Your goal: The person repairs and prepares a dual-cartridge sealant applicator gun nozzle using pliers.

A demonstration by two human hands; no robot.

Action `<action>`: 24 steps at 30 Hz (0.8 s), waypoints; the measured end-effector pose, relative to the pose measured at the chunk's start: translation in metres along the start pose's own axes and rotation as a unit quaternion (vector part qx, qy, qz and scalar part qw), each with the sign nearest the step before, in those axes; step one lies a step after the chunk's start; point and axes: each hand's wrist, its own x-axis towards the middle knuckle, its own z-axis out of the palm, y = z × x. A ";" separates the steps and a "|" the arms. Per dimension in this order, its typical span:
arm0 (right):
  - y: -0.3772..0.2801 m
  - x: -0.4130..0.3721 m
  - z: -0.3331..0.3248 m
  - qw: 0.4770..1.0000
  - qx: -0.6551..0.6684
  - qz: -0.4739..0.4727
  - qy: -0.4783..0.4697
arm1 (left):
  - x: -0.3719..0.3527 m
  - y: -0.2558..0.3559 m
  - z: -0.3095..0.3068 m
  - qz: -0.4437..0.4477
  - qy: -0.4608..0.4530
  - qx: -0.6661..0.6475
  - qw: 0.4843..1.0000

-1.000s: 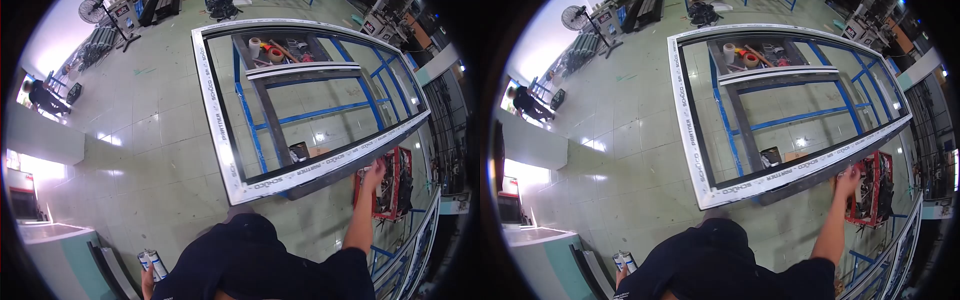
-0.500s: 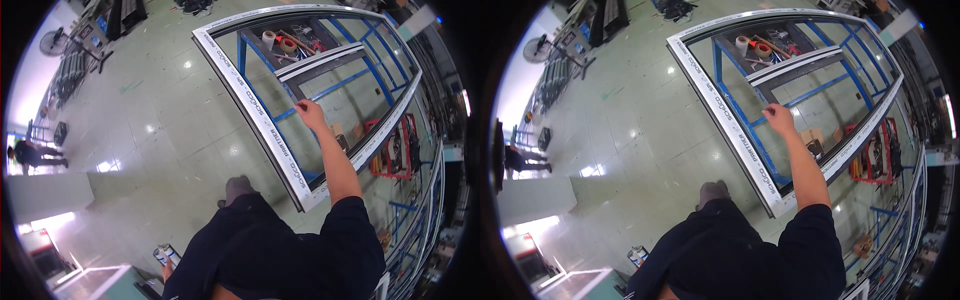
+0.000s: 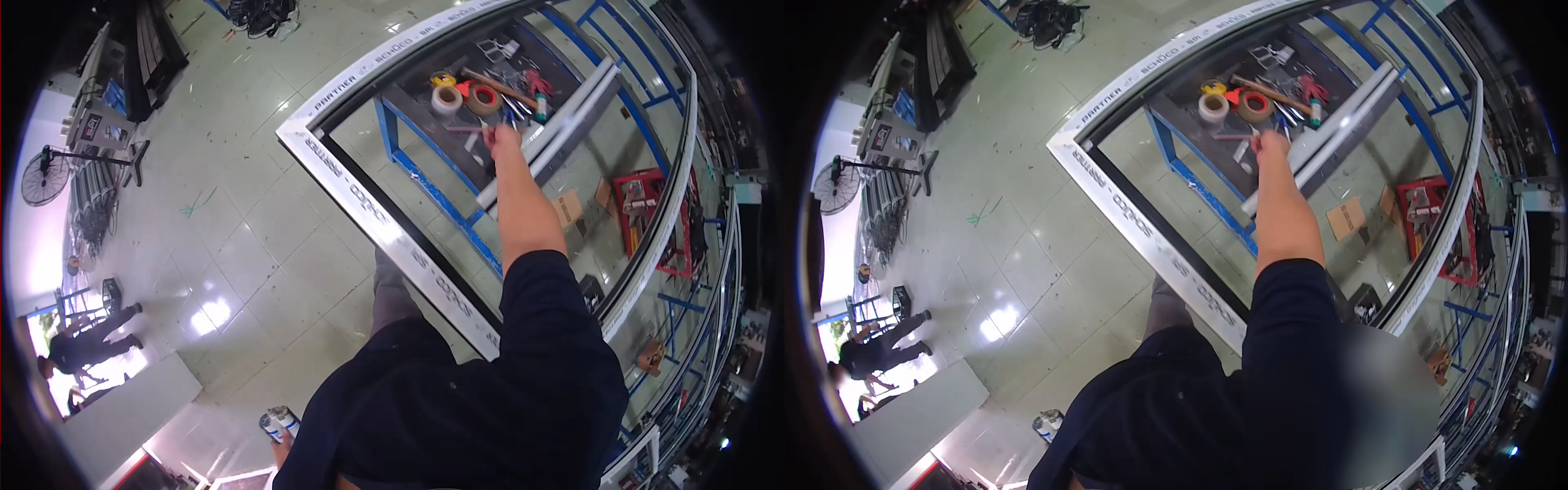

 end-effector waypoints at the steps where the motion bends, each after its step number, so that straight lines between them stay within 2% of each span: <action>1: 0.012 0.025 0.011 0.999 -0.045 0.006 0.011 | 0.007 0.026 -0.017 0.010 -0.016 -0.035 0.999; 3: 0.035 0.061 0.011 0.996 -0.072 0.010 0.045 | -0.001 0.099 -0.046 0.025 -0.043 -0.111 0.993; 5: 0.050 0.076 0.013 0.989 -0.087 -0.025 0.117 | 0.014 0.113 -0.064 0.080 0.026 -0.093 0.992; 6: 0.046 0.072 0.011 0.987 -0.121 -0.039 0.099 | 0.029 0.118 -0.070 0.116 0.020 -0.072 0.990; 7: 0.067 0.129 -0.017 0.954 -0.280 -0.093 0.052 | 0.033 0.125 -0.072 0.146 0.027 -0.057 0.987; 8: 0.081 0.139 -0.025 0.986 -0.147 -0.069 0.040 | 0.006 0.189 -0.078 0.136 -0.036 -0.174 0.975; 9: 0.087 0.154 -0.031 0.989 -0.134 -0.052 0.041 | -0.009 0.238 -0.081 0.146 -0.025 -0.162 0.976; 10: 0.080 0.160 -0.022 0.986 -0.159 -0.054 0.019 | 0.004 0.234 -0.074 0.148 -0.040 -0.200 0.968; 11: 0.074 0.162 -0.024 0.973 -0.215 -0.078 0.000 | 0.018 0.231 -0.068 0.141 -0.018 -0.135 0.981; 12: 0.065 0.171 -0.022 0.950 -0.289 -0.119 -0.003 | 0.015 0.254 -0.071 0.115 -0.016 -0.084 0.990; 13: 0.048 0.184 -0.030 0.911 -0.376 -0.170 0.024 | 0.011 0.284 -0.071 0.143 -0.042 -0.108 0.983; 14: 0.027 0.198 -0.047 0.852 -0.471 -0.217 0.076 | -0.020 0.337 -0.095 0.138 -0.065 -0.072 0.986; 15: 0.002 0.207 -0.065 0.788 -0.541 -0.257 0.145 | -0.004 0.324 -0.092 0.147 -0.062 -0.046 0.986; 16: -0.014 0.198 -0.085 0.635 -0.667 -0.318 0.226 | -0.011 0.338 -0.100 0.146 -0.069 -0.030 0.986; 17: -0.041 0.192 -0.083 0.718 -0.556 -0.327 0.261 | -0.009 0.343 -0.103 0.155 -0.075 -0.036 0.984; 18: -0.078 0.176 -0.076 0.787 -0.415 -0.353 0.289 | -0.008 0.344 -0.105 0.164 -0.084 -0.038 0.982; 19: -0.125 0.081 -0.040 0.824 -0.271 -0.387 0.313 | -0.009 0.344 -0.108 0.171 -0.094 -0.036 0.980; 20: -0.157 -0.024 -0.002 0.811 -0.219 -0.463 0.284 | -0.011 0.374 -0.105 0.182 -0.099 -0.038 0.977; 22: -0.177 -0.183 0.058 0.786 -0.216 -0.568 0.114 | -0.015 0.382 -0.108 0.222 -0.106 -0.047 0.968; 23: -0.180 -0.231 0.084 0.770 -0.233 -0.593 0.014 | -0.010 0.389 -0.102 0.240 -0.117 -0.046 0.963; 24: -0.174 -0.227 0.098 0.738 -0.289 -0.601 -0.104 | -0.004 0.395 -0.100 0.260 -0.128 -0.042 0.956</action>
